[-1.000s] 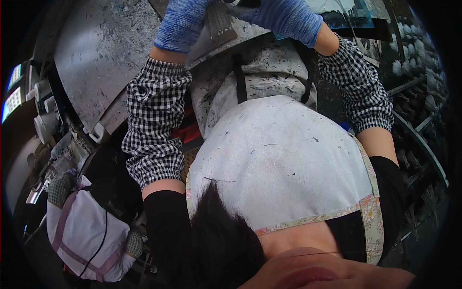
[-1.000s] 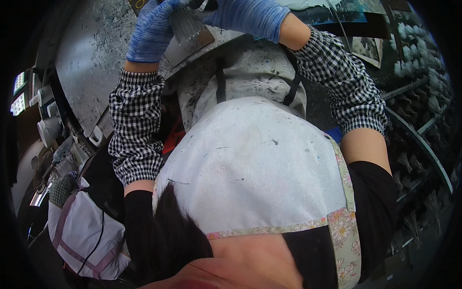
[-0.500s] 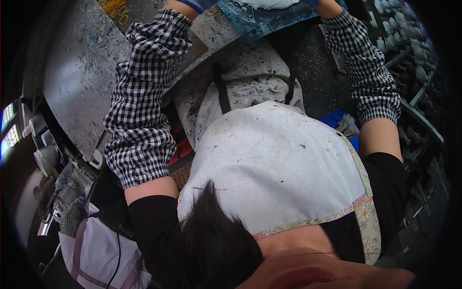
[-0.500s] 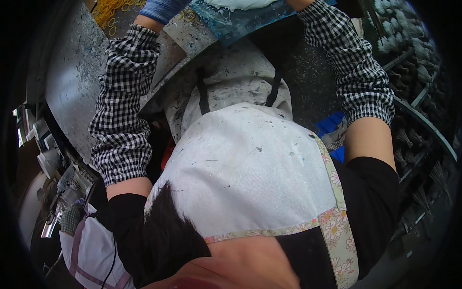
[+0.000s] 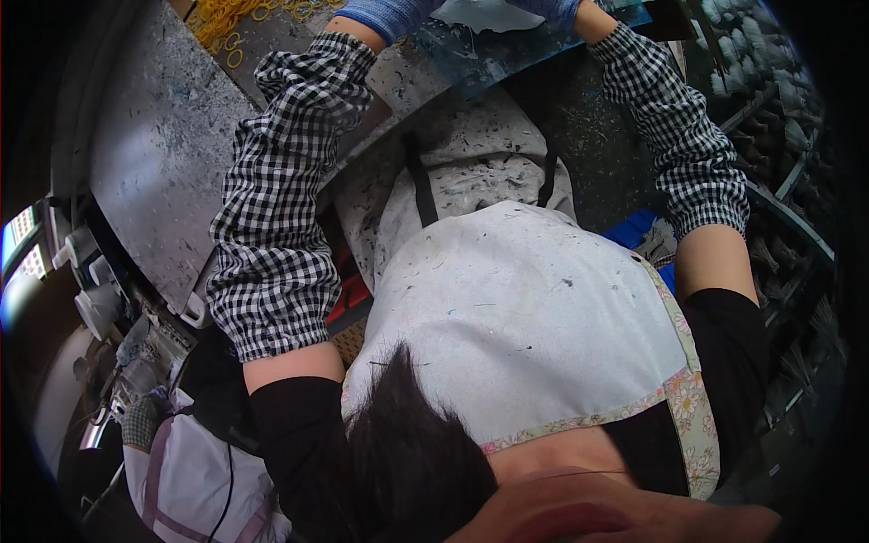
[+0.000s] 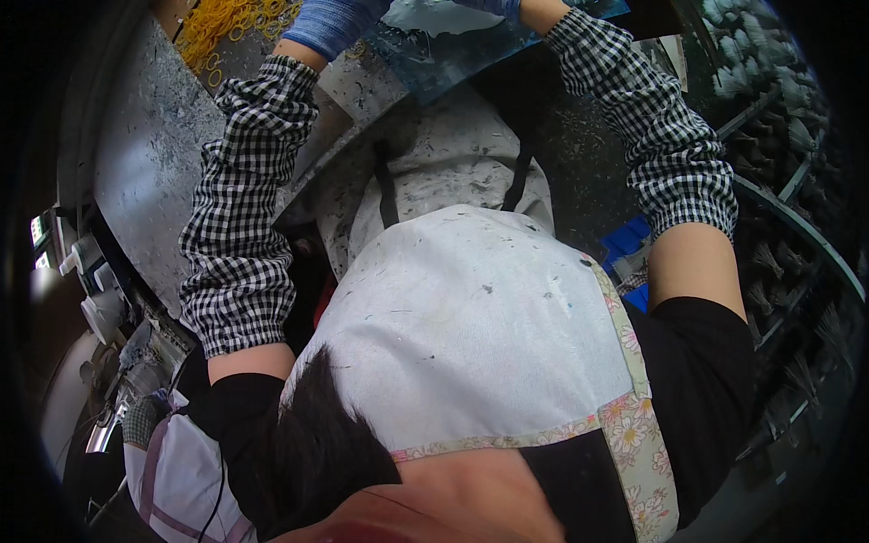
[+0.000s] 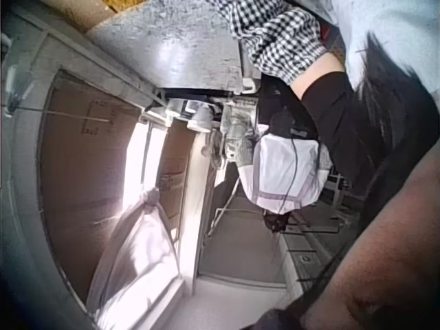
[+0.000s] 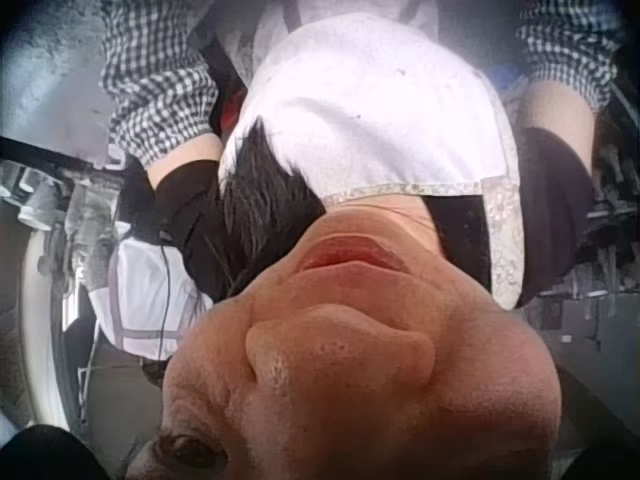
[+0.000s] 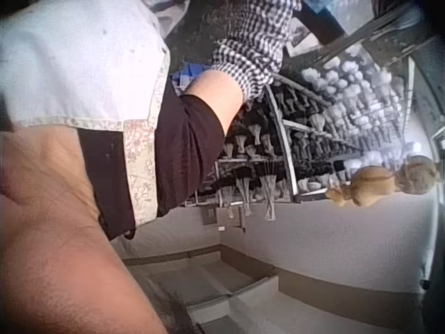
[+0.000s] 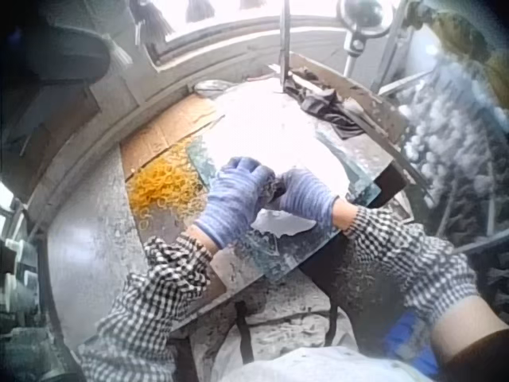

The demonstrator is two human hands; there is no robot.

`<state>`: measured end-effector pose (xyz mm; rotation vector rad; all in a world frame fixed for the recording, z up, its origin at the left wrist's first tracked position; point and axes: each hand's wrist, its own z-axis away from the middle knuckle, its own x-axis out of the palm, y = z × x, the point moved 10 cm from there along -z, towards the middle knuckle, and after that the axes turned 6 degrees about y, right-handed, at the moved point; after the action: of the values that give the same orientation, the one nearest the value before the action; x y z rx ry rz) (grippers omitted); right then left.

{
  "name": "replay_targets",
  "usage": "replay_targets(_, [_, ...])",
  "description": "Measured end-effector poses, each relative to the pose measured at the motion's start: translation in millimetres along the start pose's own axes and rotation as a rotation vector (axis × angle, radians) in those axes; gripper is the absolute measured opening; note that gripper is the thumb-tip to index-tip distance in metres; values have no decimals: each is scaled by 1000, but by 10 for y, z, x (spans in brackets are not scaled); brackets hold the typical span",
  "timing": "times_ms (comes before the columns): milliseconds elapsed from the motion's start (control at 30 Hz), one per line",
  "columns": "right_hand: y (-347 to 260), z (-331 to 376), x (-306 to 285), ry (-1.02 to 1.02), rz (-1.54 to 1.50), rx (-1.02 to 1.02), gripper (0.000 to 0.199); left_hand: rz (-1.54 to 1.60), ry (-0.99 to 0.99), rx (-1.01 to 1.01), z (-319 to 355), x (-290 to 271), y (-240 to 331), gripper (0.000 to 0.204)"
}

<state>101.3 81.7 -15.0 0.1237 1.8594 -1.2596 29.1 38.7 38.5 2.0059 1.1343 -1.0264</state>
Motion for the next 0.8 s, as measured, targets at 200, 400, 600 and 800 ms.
replay_targets(200, [-68,127,-235,115,-97,-85,20,95,26,-18,-47,2,83,31])
replay_targets(400, [-1061,559,-1060,444,-41,-71,21,1006,345,-791,1012,-658,-733,38])
replay_targets(600, [-743,733,-600,267,-597,67,13,2166,789,-1259,2011,-228,-556,39])
replay_targets(800, [-903,693,-225,127,-599,6,14,2303,890,-1342,2234,-310,-190,32])
